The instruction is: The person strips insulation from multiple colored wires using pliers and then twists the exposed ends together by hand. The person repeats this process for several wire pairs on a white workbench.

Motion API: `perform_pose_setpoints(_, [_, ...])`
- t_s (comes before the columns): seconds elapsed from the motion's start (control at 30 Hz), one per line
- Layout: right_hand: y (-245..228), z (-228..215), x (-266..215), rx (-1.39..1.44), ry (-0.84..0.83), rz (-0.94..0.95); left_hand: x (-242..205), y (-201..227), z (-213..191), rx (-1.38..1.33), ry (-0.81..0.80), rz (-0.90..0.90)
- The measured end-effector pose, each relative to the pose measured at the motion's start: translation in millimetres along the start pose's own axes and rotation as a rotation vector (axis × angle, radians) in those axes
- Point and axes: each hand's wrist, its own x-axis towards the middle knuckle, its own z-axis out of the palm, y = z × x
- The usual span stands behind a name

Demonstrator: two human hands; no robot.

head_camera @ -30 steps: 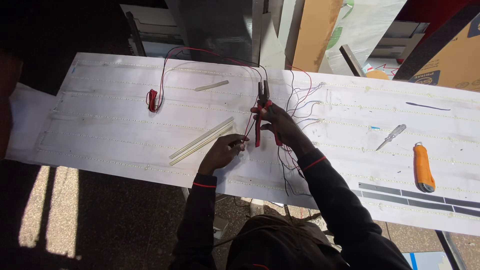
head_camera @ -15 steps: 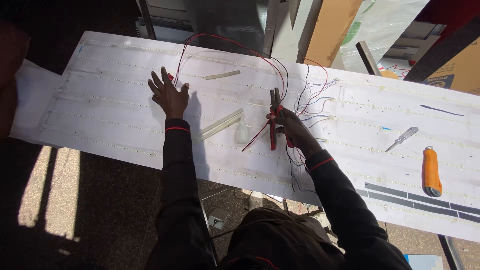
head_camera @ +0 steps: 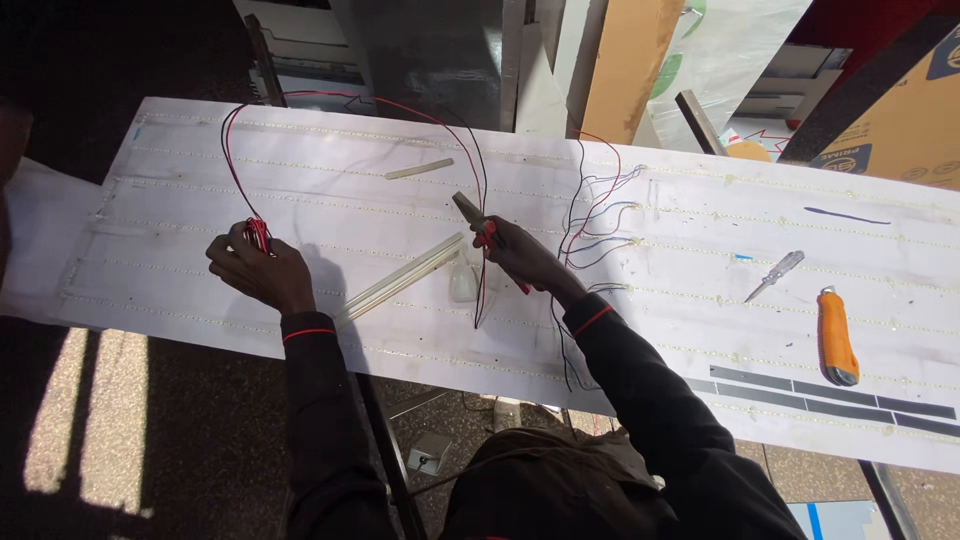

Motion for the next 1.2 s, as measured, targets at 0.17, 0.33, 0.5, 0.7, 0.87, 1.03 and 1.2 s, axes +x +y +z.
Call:
perform_pose_setpoints(0.17, [0, 13, 13, -0.248, -0.113, 0.002, -42, -28, -8, 0.091, -0.324, 0.005])
perform_pose_setpoints(0.33, [11, 2, -15, -0.324, -0.212, 0.094, -57, -37, -10, 0.076, -0.484, -0.015])
perform_pose_setpoints(0.5, [17, -6, -36, 0.144, -0.034, 0.081, -62, -8, -2, -0.22, -0.434, 0.032])
perform_pose_setpoints(0.7, [-17, -42, -81, 0.981, 0.172, -0.046, -82, 61, -5, -0.726, -0.705, 0.076])
perform_pose_setpoints(0.87, [27, -79, -133, 0.903, 0.442, 0.038, -102, 76, 3, -0.861, -0.955, 0.125])
perform_pose_setpoints(1.03, [19, -117, -221, 0.37, 0.569, 0.369, -117, 103, 3, -0.941, -1.137, 0.16])
perform_pose_setpoints(1.2, [37, -115, -284, -0.455, 0.564, 0.734, -140, 134, -8, -0.958, -1.392, 0.214])
